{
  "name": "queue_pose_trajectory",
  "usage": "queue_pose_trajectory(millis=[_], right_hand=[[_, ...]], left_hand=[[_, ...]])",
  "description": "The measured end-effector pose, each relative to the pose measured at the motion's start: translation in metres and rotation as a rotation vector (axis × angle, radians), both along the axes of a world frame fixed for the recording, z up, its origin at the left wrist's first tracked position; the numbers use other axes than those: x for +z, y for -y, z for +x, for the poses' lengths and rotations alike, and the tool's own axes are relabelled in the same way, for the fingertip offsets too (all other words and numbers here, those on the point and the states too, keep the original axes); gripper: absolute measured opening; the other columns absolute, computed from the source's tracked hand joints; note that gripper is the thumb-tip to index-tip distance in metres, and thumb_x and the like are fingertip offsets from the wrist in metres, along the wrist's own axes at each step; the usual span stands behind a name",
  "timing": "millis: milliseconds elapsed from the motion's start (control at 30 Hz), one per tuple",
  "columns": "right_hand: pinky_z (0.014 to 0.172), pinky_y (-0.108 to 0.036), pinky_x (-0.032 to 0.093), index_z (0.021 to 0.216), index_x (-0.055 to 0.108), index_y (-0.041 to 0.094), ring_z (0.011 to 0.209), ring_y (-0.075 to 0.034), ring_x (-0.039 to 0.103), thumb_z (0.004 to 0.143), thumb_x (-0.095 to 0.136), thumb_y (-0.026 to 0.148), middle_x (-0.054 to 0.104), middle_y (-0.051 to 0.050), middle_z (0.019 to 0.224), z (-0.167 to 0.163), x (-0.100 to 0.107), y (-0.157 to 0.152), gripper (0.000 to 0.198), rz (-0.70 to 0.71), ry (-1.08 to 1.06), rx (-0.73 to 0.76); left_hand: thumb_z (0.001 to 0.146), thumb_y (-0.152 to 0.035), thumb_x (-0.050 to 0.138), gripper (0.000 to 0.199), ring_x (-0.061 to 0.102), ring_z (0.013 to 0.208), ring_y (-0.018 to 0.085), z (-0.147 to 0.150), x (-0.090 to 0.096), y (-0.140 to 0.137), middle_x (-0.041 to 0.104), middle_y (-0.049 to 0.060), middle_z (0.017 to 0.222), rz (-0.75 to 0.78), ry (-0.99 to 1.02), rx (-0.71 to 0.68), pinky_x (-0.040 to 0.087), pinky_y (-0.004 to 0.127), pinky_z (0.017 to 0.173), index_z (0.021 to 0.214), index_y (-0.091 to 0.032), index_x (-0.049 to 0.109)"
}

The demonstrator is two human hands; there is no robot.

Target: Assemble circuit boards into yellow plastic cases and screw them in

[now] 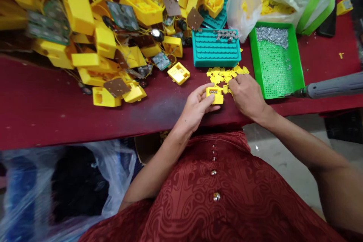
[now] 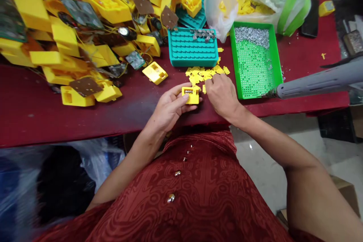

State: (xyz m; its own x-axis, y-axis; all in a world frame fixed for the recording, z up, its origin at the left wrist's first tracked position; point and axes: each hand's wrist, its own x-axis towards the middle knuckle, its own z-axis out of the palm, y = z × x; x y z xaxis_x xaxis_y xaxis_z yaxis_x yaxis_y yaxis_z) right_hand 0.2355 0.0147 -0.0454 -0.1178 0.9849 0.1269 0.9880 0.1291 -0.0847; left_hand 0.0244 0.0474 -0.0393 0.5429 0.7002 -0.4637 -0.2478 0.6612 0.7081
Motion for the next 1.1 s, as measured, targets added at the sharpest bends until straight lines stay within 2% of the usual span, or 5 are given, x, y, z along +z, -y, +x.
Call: queue_pose_trajectory(millis=[167,367,567,833,1100], right_hand=[[0.074,-0.032,0.043,0.100,0.072,0.014,0.079,-0.018,0.055,0.096,0.049,0.012,0.070,-0.012,0.091,0.003,0.014,-0.011,0.023,0.014,-0.066,0.037],[0.070,-0.026,0.052,0.093,0.075,0.018,0.075,-0.013,0.065,0.093,0.068,0.022,0.073,-0.004,0.086,0.006,0.039,-0.006,0.008,0.061,-0.635,-0.022],[0.059,-0.024,0.053,0.088,0.079,0.016,0.064,-0.011,0.062,0.084,0.079,0.028,0.072,-0.003,0.078,-0.007,0.036,-0.002,0.012,-0.051,-1.082,-0.172],[0.056,-0.020,0.054,0.078,0.074,0.013,0.058,-0.008,0.062,0.076,0.078,0.020,0.069,-0.002,0.069,-0.025,0.037,-0.006,0.009,-0.203,-1.335,-0.377],[0.053,-0.020,0.053,0.080,0.066,0.015,0.054,-0.008,0.060,0.072,0.079,0.023,0.066,0.001,0.065,-0.027,0.037,-0.008,0.017,-0.228,-1.476,-0.338]], left_hand=[[0.087,-0.017,0.079,0.038,0.074,0.088,0.015,0.007,0.002,0.001,0.076,0.005,0.102,-0.013,0.008,0.069,0.064,0.023,0.074,0.123,-0.017,0.068],[0.087,-0.015,0.077,0.033,0.072,0.091,0.015,0.014,0.008,0.003,0.077,0.005,0.104,0.012,0.003,0.122,0.062,0.025,0.079,0.119,-0.018,0.069],[0.095,-0.029,0.073,0.031,0.074,0.107,0.020,0.017,0.007,0.003,0.077,0.009,0.125,0.074,-0.026,0.091,0.063,0.031,0.089,0.125,-0.019,0.070],[0.102,-0.038,0.066,0.047,0.073,0.122,0.024,0.017,-0.010,0.007,0.070,0.013,0.148,0.328,-0.139,0.036,0.065,0.037,0.100,0.144,-0.019,0.060],[0.105,-0.043,0.058,0.054,0.061,0.145,0.032,0.012,-0.013,0.007,0.060,0.013,0.163,0.665,-0.327,0.018,0.052,0.051,0.120,0.155,-0.024,0.055]])
